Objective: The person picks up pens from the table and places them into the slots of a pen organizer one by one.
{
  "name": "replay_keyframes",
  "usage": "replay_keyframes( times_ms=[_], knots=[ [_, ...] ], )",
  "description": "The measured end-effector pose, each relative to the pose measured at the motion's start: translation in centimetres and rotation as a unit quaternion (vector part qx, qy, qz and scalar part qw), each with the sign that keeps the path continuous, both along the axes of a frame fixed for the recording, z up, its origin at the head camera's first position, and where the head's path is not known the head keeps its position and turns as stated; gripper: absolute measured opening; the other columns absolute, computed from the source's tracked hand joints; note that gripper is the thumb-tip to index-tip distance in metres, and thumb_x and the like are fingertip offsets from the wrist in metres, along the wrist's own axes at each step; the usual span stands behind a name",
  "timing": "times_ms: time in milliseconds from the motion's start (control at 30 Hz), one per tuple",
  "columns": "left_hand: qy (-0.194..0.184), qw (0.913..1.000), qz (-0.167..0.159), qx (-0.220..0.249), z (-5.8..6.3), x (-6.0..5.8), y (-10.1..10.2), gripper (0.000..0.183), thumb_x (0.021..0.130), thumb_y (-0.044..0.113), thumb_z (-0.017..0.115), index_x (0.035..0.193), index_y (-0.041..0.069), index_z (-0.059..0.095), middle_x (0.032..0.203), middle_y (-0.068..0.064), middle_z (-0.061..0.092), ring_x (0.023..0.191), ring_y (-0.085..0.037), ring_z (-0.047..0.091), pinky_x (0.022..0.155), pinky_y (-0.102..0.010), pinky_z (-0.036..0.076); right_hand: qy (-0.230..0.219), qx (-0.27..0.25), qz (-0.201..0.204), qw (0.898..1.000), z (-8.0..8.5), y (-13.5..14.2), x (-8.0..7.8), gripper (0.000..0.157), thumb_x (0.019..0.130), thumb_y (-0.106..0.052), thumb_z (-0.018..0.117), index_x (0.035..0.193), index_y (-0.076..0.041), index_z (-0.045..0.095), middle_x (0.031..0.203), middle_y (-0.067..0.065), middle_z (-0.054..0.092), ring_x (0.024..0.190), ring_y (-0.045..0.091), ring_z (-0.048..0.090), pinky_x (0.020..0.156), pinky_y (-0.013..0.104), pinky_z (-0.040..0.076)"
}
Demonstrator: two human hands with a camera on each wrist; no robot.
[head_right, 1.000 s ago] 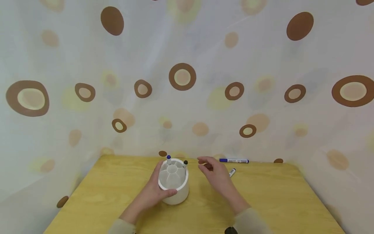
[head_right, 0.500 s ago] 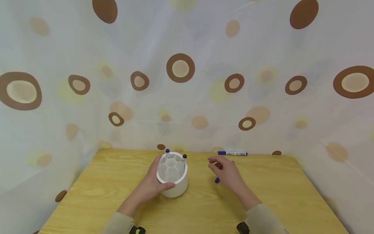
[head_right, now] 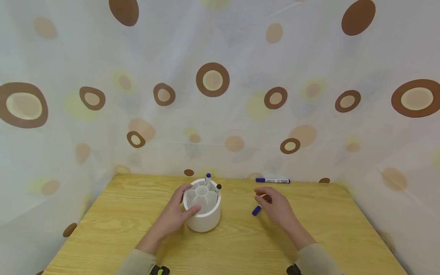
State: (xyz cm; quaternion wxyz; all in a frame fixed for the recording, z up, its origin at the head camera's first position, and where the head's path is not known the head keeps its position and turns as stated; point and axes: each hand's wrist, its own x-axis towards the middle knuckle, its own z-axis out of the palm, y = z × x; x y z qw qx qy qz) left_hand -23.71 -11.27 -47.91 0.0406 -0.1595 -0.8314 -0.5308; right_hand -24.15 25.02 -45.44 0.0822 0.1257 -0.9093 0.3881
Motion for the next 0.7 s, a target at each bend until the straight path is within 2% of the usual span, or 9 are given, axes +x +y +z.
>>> replay_keyframes(
  times_ms=[167,500,700],
  knots=[
    [-0.003,1.0,0.002,0.003,-0.2,-0.1,0.1,0.071,0.101,0.033,0.084,0.155,0.004,0.048,0.159,-0.023,0.048,0.142,-0.042,0.054,0.12,-0.067,0.042,0.012,0.016,-0.015,1.0,-0.4,1.4,-0.2,0.029,0.111,-0.016,0.07,0.138,-0.004,0.073,0.129,0.015,0.075,0.114,0.033,0.074,0.095,0.047,0.062],
    [0.0,1.0,0.002,0.007,-0.3,-0.1,-0.1,0.07,0.101,0.033,0.084,0.153,0.003,0.048,0.155,-0.022,0.048,0.138,-0.041,0.055,0.119,-0.065,0.043,0.047,0.052,-0.039,0.997,-0.8,4.0,-0.5,0.028,0.11,-0.013,0.071,0.134,0.002,0.073,0.126,0.019,0.075,0.11,0.034,0.071,0.094,0.051,0.061],
    [-0.014,0.9998,0.012,0.01,0.1,0.1,-0.1,0.066,0.098,0.035,0.087,0.144,0.005,0.051,0.155,-0.021,0.047,0.14,-0.041,0.053,0.12,-0.067,0.041,0.03,0.062,-0.049,0.996,-1.4,5.3,-0.7,0.032,0.111,-0.015,0.071,0.137,0.004,0.071,0.132,0.023,0.071,0.117,0.041,0.067,0.096,0.056,0.06]
  ],
)
